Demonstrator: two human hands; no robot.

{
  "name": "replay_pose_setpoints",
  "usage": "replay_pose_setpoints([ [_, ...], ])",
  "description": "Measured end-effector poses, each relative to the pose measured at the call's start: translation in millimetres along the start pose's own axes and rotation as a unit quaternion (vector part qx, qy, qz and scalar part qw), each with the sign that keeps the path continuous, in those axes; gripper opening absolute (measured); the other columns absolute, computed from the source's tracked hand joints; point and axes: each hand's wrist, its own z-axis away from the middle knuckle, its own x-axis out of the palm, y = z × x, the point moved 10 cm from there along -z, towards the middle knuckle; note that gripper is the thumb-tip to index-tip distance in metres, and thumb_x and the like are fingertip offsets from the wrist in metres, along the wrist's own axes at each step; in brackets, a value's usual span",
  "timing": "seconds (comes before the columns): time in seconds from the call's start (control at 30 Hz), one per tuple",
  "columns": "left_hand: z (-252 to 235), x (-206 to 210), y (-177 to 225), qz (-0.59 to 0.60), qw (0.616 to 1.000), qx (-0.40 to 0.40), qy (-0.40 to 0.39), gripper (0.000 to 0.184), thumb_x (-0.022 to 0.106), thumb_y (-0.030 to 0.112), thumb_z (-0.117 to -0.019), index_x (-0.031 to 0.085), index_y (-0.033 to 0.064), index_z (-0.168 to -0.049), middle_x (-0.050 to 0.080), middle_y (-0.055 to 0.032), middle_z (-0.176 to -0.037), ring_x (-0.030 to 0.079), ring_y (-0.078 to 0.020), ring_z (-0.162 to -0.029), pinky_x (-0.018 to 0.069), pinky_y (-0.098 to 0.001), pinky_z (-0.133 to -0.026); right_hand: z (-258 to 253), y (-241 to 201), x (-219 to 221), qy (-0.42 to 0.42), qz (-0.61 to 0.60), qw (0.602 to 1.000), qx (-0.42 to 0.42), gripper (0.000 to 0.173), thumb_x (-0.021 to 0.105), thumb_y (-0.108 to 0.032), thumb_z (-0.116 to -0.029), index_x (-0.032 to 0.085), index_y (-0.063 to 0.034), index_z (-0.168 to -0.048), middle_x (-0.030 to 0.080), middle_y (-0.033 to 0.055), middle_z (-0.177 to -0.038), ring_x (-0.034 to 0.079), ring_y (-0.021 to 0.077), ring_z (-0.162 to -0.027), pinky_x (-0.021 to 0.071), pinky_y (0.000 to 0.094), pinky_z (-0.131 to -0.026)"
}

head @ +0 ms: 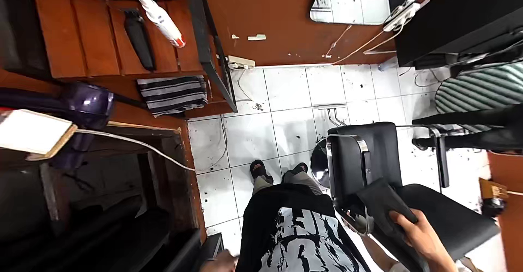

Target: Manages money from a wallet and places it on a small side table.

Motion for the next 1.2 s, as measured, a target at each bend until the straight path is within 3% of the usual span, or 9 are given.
replay_pose_setpoints([
  [0.2, 90.3, -51.5, 245.1, 0.265, 0.890, 0.371, -0.007, 0.065, 0.049, 0.030, -0.1024, 0.028, 0.0025, -0.157, 0.060, -0.0204, -0.136, 0.067, -0.0309, -0.114, 0.0602, -0.0502, -0.086, -33.2, -141.5, 194.2, -0.283, 0.023, 0.941, -0.185, 0.006, 0.067, -0.021, -0.0812, 0.067, -0.0155, -0.080, 0.061, -0.0118, -0.067, 0.057, -0.0012, -0.058, 0.0503, 0.0245, -0.056],
  [0.27, 114.2, -40.2, 283.9, 0.355, 0.832, 0.427, 0.017, 0.053, 0.055, 0.026, -0.1023, 0.043, -0.0012, -0.146, 0.069, -0.0174, -0.118, 0.075, -0.0262, -0.092, 0.0665, -0.0444, -0.070, -32.4, -164.5, 239.6, -0.290, 0.006, 0.940, -0.181, 0.012, 0.069, -0.021, -0.0810, 0.067, -0.0110, -0.087, 0.064, -0.0076, -0.071, 0.061, 0.0018, -0.064, 0.0536, 0.0270, -0.062],
  [0.47, 133.9, -73.4, 261.1, 0.370, 0.765, 0.445, 0.282, 0.063, 0.052, 0.022, -0.1047, 0.024, 0.0000, -0.157, 0.064, -0.0190, -0.121, 0.071, -0.0179, -0.069, 0.0629, -0.0354, -0.057, -34.1, -201.3, 287.2, -0.232, 0.002, 0.922, -0.310, 0.058, 0.060, -0.039, -0.1014, 0.045, 0.0013, -0.140, 0.072, 0.0109, -0.105, 0.073, 0.0157, -0.094, 0.0606, 0.0378, -0.087],
  [0.7, 160.1, -115.2, 221.8, 0.395, 0.651, 0.506, 0.405, 0.051, 0.068, 0.011, -0.0918, 0.039, -0.0116, -0.127, 0.065, -0.0156, -0.112, 0.068, -0.0057, -0.097, 0.0574, -0.0230, -0.086, -9.4, -227.1, 286.4, -0.314, -0.080, 0.869, -0.374, 0.035, 0.029, -0.007, -0.0990, 0.062, -0.0003, -0.106, 0.058, -0.0061, -0.069, 0.048, -0.0029, -0.053, 0.0429, 0.0170, -0.051],
  [0.83, 159.0, -83.4, 247.0, 0.205, 0.717, 0.597, 0.294, 0.110, 0.090, 0.054, -0.0642, 0.048, -0.0103, -0.143, 0.042, -0.0285, -0.154, 0.050, -0.0273, -0.139, 0.0501, -0.0386, -0.107, 8.2, -217.6, 295.4, -0.424, -0.307, 0.831, -0.186, 0.041, 0.019, -0.011, -0.1023, 0.059, -0.0158, -0.095, 0.052, -0.0098, -0.052, 0.037, -0.0016, -0.036, 0.0335, 0.0166, -0.036],
  [0.9, 151.5, -75.5, 248.4, 0.281, 0.701, 0.611, 0.235, 0.095, 0.096, 0.033, -0.0616, 0.050, -0.0113, -0.132, 0.053, -0.0222, -0.146, 0.062, -0.0200, -0.126, 0.0568, -0.0341, -0.099, 12.2, -217.2, 288.1, -0.471, -0.312, 0.803, -0.192, 0.044, 0.022, -0.010, -0.0997, 0.064, -0.0188, -0.091, 0.057, -0.0094, -0.054, 0.040, -0.0021, -0.037, 0.0344, 0.0161, -0.036],
  [1.03, 113.7, -67.5, 236.7, 0.560, 0.629, 0.533, 0.081, 0.033, 0.085, 0.017, -0.0787, 0.056, 0.0091, -0.095, 0.076, -0.0096, -0.114, 0.075, -0.0162, -0.095, 0.0626, -0.0340, -0.079, 18.0, -212.0, 271.4, -0.471, -0.256, 0.790, -0.296, 0.037, 0.035, -0.003, -0.0938, 0.066, -0.0207, -0.081, 0.062, -0.0127, -0.062, 0.045, -0.0065, -0.045, 0.0366, 0.0136, -0.041],
  [1.13, 93.0, -58.8, 226.4, 0.667, 0.634, 0.382, 0.088, 0.031, 0.041, 0.029, -0.1115, 0.056, 0.0033, -0.119, 0.070, -0.0058, -0.097, 0.071, -0.0136, -0.085, 0.0609, -0.0307, -0.074, 43.3, -208.4, 266.6, -0.421, -0.069, 0.750, -0.506, 0.022, 0.047, 0.001, -0.0886, 0.068, -0.0042, -0.084, 0.066, -0.0025, -0.076, 0.061, 0.0006, -0.068, 0.0514, 0.0205, -0.063],
  [1.2, 92.9, -49.0, 227.3, 0.684, 0.648, 0.330, 0.056, 0.053, 0.025, 0.041, -0.1135, 0.052, 0.0004, -0.135, 0.071, -0.0142, -0.109, 0.072, -0.0225, -0.092, 0.0611, -0.0379, -0.075, 75.0, -190.3, 282.7, -0.410, 0.137, 0.676, -0.597, 0.016, 0.055, -0.003, -0.0866, 0.068, 0.0041, -0.086, 0.068, 0.0168, -0.085, 0.069, 0.0292, -0.078, 0.0558, 0.0475, -0.067],
])
